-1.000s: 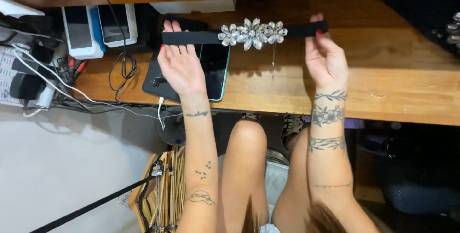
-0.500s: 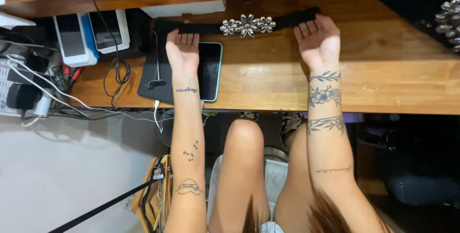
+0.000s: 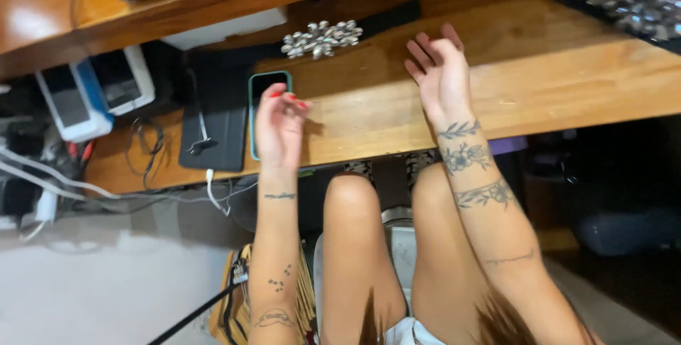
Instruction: Fastening the snap buttons on decorative elastic belts and arranging them neatly on a wooden desk.
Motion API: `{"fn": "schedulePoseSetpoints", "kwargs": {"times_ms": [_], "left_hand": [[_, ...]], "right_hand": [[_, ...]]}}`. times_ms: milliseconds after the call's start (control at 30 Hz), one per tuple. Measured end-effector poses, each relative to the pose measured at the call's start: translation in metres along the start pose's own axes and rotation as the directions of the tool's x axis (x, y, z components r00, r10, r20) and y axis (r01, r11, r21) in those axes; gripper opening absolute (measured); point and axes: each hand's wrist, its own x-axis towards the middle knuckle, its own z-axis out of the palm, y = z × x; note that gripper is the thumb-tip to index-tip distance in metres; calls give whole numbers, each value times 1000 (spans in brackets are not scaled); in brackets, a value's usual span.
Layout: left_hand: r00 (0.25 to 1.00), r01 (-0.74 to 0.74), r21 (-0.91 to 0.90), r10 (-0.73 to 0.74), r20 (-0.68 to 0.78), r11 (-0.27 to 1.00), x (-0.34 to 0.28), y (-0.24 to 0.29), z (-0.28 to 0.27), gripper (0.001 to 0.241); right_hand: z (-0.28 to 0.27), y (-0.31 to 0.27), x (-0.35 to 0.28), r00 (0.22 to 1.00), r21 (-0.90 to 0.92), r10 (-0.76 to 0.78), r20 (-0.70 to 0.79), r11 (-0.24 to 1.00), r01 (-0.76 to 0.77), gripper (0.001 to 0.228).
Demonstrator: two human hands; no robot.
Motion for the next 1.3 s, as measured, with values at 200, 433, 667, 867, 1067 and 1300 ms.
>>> {"fn": "schedulePoseSetpoints", "kwargs": {"times_ms": [200,433,667,867,1067,1300], "left_hand": [[901,12,615,-275,335,789,-15,-63,127,20],[844,-467,802,-83,530,373,126,-230,174,23],[949,-314,947,-6,314,-70,219,-327,190,46],[935,-353,931,10,354,94,192,-292,187,19],[781,-605,762,-11,624,233,112,-203,158,37],[373,-879,372,-55,926,298,-14,-39,135,16]], "right_hand": [[-90,-94,-23,659,-442,-703,267,518,732,33],[-199,-214,-30,-107,-784,-888,448,-447,431,34],[-230,-263,-4,194,-793,-769,609,-578,194,34],[-264,-294,10,345,-736,-651,676,-574,359,46],[-270,-280,-12,473,-772,-667,576,-255,582,21],[-220,-246,-47,651,-837,-606,456,-45,545,14]]}}
